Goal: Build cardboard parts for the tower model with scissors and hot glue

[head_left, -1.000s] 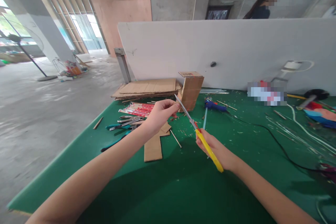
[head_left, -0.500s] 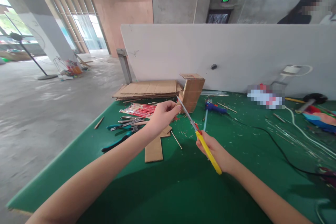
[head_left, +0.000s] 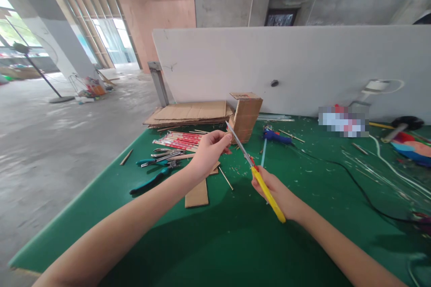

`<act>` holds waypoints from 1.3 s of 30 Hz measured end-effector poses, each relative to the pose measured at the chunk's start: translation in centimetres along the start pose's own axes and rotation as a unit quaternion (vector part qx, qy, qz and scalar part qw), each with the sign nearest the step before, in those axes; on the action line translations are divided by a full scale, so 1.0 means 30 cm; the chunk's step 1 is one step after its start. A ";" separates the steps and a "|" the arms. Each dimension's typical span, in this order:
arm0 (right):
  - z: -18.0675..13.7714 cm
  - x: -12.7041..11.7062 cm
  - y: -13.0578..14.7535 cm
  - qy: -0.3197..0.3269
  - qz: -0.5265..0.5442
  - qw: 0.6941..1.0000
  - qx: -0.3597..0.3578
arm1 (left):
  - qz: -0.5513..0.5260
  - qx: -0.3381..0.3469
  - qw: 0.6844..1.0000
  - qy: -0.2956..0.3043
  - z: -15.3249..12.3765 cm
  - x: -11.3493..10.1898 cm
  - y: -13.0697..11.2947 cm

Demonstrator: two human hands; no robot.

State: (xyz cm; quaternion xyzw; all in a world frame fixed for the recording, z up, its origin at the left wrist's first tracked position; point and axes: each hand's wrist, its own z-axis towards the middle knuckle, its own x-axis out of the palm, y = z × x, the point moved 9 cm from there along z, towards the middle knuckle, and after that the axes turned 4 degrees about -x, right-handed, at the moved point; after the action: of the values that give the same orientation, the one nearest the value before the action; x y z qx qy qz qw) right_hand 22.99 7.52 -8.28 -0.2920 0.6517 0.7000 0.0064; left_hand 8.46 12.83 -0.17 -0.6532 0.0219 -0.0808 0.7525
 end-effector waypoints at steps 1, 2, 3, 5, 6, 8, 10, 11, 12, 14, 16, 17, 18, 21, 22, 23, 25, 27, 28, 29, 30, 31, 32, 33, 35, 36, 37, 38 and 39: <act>-0.001 -0.002 0.002 -0.004 -0.001 1.000 0.005 | 0.002 0.001 1.000 0.001 0.001 -0.002 -0.002; -0.001 -0.003 0.003 -0.007 -0.002 1.000 0.009 | 0.011 0.002 1.000 0.005 0.003 -0.004 -0.006; -0.002 -0.003 0.003 -0.007 -0.002 1.000 0.013 | 0.026 0.005 1.000 0.010 0.004 -0.006 -0.014; -0.003 0.001 -0.001 -0.001 -0.001 1.000 0.019 | 0.071 0.010 0.997 0.028 0.007 -0.006 -0.032; -0.004 0.004 -0.002 0.005 -0.003 1.000 0.019 | 0.091 0.012 0.995 0.037 0.008 -0.005 -0.041; -0.005 0.008 -0.006 0.011 -0.011 1.000 0.017 | 0.112 0.010 0.992 0.052 0.009 -0.004 -0.053; -0.005 0.006 -0.006 0.008 -0.024 1.000 0.008 | 0.117 0.008 0.991 0.059 0.011 -0.006 -0.060; -0.004 0.005 -0.006 0.006 -0.029 1.000 0.005 | 0.119 0.008 0.991 0.060 0.012 -0.008 -0.062; -0.004 0.005 -0.008 0.006 -0.031 0.999 0.003 | 0.124 0.007 0.990 0.060 0.014 -0.012 -0.063; -0.004 0.007 -0.011 0.010 -0.034 0.999 0.001 | 0.145 -0.001 0.987 0.064 0.019 -0.022 -0.061; -0.003 0.009 -0.014 0.013 -0.040 0.999 -0.002 | 0.177 -0.013 0.981 0.075 0.025 -0.034 -0.058; -0.003 0.008 -0.015 0.011 -0.045 0.999 -0.003 | 0.191 -0.019 0.978 0.084 0.027 -0.038 -0.057; -0.002 0.006 -0.016 0.009 -0.052 0.999 -0.004 | 0.203 -0.022 0.974 0.095 0.029 -0.042 -0.058; -0.001 0.003 -0.017 0.006 -0.072 0.997 -0.010 | 0.227 -0.021 0.966 0.124 0.032 -0.047 -0.068; -0.001 0.002 -0.016 0.005 -0.079 0.997 -0.012 | 0.236 -0.021 0.963 0.128 0.032 -0.049 -0.072; -0.001 0.002 -0.016 0.005 -0.084 0.996 -0.014 | 0.245 -0.021 0.961 0.130 0.032 -0.051 -0.075; -0.001 0.001 -0.020 0.001 -0.090 0.996 -0.009 | 0.261 -0.024 0.956 0.130 0.032 -0.054 -0.081; -0.001 0.000 -0.027 -0.004 -0.093 0.996 -0.002 | 0.267 -0.026 0.954 0.135 0.030 -0.053 -0.086; -0.002 -0.001 -0.030 -0.007 -0.090 0.996 0.000 | 0.266 -0.028 0.953 0.142 0.029 -0.052 -0.087; -0.002 -0.003 -0.033 -0.010 -0.084 0.996 0.001 | 0.264 -0.029 0.953 0.149 0.029 -0.051 -0.087; -0.003 -0.005 -0.036 -0.014 -0.076 0.997 0.001 | 0.261 -0.031 0.952 0.156 0.029 -0.050 -0.087; -0.004 -0.006 -0.038 -0.015 -0.068 0.998 0.000 | 0.258 -0.033 0.952 0.163 0.029 -0.050 -0.087; -0.005 -0.008 -0.039 -0.016 -0.062 0.998 -0.002 | 0.256 -0.035 0.951 0.169 0.029 -0.050 -0.086; -0.006 -0.009 -0.038 -0.016 -0.057 0.998 -0.006 | 0.255 -0.037 0.951 0.173 0.029 -0.051 -0.086; -0.008 -0.009 -0.031 -0.010 -0.053 0.998 -0.015 | 0.253 -0.039 0.950 0.179 0.030 -0.053 -0.087; -0.009 -0.008 -0.025 -0.008 -0.051 0.998 -0.019 | 0.253 -0.041 0.949 0.182 0.030 -0.054 -0.087; -0.009 -0.008 -0.018 -0.007 -0.049 0.999 -0.023 | 0.253 -0.042 0.949 0.183 0.030 -0.055 -0.087; -0.009 -0.007 -0.013 -0.005 -0.048 0.999 -0.024 | 0.254 -0.043 0.949 0.184 0.030 -0.056 -0.087; -0.008 -0.006 -0.009 -0.005 -0.048 0.999 -0.024 | 0.256 -0.043 0.948 0.183 0.030 -0.058 -0.086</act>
State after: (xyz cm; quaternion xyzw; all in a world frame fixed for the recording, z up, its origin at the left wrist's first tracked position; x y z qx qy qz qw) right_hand 23.35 7.41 -8.45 -0.3196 0.6198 0.7158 0.0362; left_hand 6.64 13.63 2.38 -0.6314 0.3286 -0.0024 0.7024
